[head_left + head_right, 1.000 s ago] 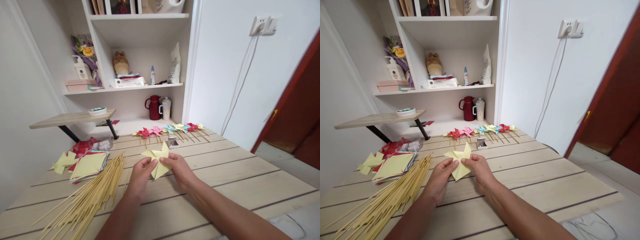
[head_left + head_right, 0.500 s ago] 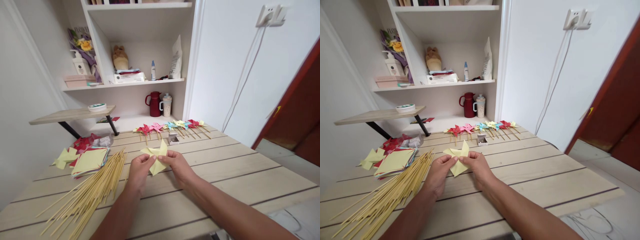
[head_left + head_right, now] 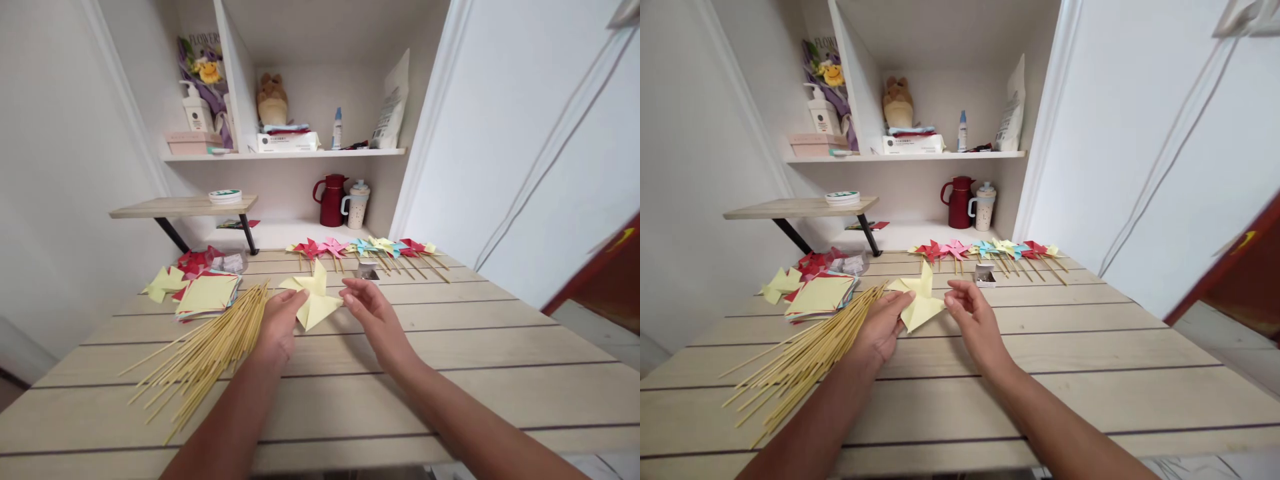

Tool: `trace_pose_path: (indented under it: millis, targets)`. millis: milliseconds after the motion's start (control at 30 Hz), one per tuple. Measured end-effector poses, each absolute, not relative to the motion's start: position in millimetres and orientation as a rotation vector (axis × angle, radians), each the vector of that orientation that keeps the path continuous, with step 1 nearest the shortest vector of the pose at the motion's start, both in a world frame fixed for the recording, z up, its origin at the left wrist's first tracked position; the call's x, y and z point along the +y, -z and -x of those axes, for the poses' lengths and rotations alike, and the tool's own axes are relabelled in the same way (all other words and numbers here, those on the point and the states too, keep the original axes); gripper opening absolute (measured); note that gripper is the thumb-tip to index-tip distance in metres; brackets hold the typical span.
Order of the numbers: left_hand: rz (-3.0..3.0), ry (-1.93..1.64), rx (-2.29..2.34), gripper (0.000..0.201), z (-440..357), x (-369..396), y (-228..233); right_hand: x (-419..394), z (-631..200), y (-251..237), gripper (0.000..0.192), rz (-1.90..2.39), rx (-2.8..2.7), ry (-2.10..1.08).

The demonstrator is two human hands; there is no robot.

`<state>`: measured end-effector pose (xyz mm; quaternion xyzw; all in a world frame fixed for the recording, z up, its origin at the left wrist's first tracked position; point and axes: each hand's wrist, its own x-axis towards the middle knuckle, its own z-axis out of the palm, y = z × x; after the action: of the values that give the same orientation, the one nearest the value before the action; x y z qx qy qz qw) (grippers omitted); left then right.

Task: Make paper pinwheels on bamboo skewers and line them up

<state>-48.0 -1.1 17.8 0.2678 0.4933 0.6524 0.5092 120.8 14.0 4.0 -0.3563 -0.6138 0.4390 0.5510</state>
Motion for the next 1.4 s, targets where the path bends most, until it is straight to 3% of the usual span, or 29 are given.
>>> trace_pose_path:
  millis: [200, 400, 833, 1400]
  targets:
    - [-0.597, -1.619, 1.13, 0.023, 49.4, -0.8, -18.0, 4.6, -118.7, 2.7, 0.028, 0.753, -1.899, -0.171]
    - [-0.615, -1.595, 1.111, 0.028, 49.2, -2.8, -15.9, 4.6, -112.4, 6.4, 0.021, 0.759, -2.013, 0.169]
    - [-0.747, -1.58, 1.086, 0.031, 46.0, -2.5, -10.4, 11.2, -107.1, 4.2, 0.009, 0.738, -1.903, 0.026]
    - [-0.839, -1.642, 1.098, 0.032, 37.2, -0.2, -9.0, 20.5, -108.6, -4.5, 0.021, 0.834, -1.651, -0.518]
